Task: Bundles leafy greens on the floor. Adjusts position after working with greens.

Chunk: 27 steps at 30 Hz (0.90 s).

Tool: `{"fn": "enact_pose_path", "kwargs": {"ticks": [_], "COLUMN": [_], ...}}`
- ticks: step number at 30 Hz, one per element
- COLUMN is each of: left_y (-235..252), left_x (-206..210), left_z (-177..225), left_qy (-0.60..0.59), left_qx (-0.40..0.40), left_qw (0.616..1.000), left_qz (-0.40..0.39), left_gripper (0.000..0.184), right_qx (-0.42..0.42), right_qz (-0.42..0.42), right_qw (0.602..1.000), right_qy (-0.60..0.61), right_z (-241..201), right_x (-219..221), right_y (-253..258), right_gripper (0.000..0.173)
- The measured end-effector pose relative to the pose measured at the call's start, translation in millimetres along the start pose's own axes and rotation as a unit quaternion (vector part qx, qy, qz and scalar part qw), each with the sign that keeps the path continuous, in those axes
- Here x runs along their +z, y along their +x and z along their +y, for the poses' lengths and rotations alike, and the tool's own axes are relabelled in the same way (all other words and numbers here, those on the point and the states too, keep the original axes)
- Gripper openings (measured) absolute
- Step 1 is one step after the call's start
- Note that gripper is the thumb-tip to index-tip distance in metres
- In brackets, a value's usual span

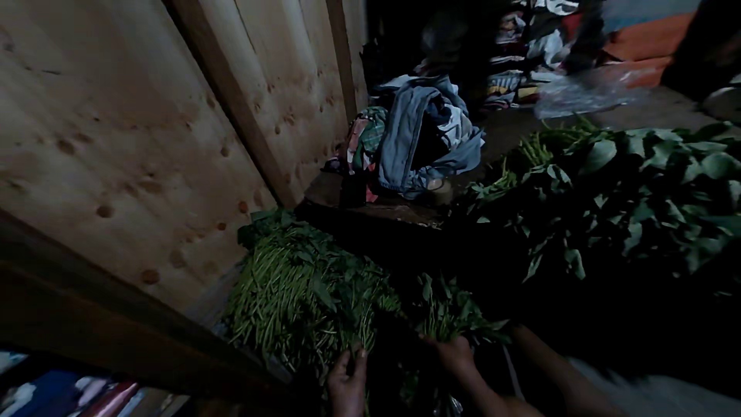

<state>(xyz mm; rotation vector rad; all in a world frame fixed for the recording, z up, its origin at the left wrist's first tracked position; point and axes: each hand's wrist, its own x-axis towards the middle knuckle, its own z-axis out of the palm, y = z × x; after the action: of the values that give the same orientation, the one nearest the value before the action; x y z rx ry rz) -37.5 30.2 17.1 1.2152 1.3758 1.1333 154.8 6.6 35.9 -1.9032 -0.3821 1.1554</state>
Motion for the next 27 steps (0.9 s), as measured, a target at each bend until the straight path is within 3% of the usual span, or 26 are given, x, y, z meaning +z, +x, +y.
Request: {"fn": "enact_pose_path", "kwargs": {"ticks": [5, 9, 17, 20, 23, 27], "left_y": [-1.5, -1.1, -22.0, -16.2, -11.9, -13.7], "left_x": [7.4, 16.5, 40.3, 38.3, 35.7, 36.7], "left_z": [15.6, 11.7, 1.3, 5.1, 4.7, -5.1], "left_qy": [0.027, 0.042, 0.136, 0.128, 0.118, 0.056], "left_qx": [-0.101, -0.127, -0.051, -0.071, -0.084, -0.136], "left_qw": [0.995, 0.991, 0.967, 0.964, 0.963, 0.970], "left_qz": [-0.010, -0.017, -0.208, -0.222, -0.226, -0.196], "left_gripper": [0.035, 0.036, 0.033, 0.031, 0.030, 0.031], "right_qx": [0.007, -0.005, 0.007, 0.025, 0.016, -0.004], "right_qz": [-0.009, -0.030, -0.060, -0.059, -0.110, -0.108], "right_qw": [1.000, 0.998, 0.994, 0.992, 0.991, 0.992], "right_qy": [0.013, 0.057, 0.094, 0.106, 0.077, 0.072], "right_z": [-6.0, -7.3, -3.2, -2.9, -3.7, 0.1], "right_x": [-1.6, 2.3, 8.8, 7.1, 5.4, 8.8], "right_y": [-6.8, -11.3, -12.9, -11.5, -14.2, -12.3], "right_gripper": [0.046, 0.048, 0.049, 0.051, 0.057, 0.051]}}
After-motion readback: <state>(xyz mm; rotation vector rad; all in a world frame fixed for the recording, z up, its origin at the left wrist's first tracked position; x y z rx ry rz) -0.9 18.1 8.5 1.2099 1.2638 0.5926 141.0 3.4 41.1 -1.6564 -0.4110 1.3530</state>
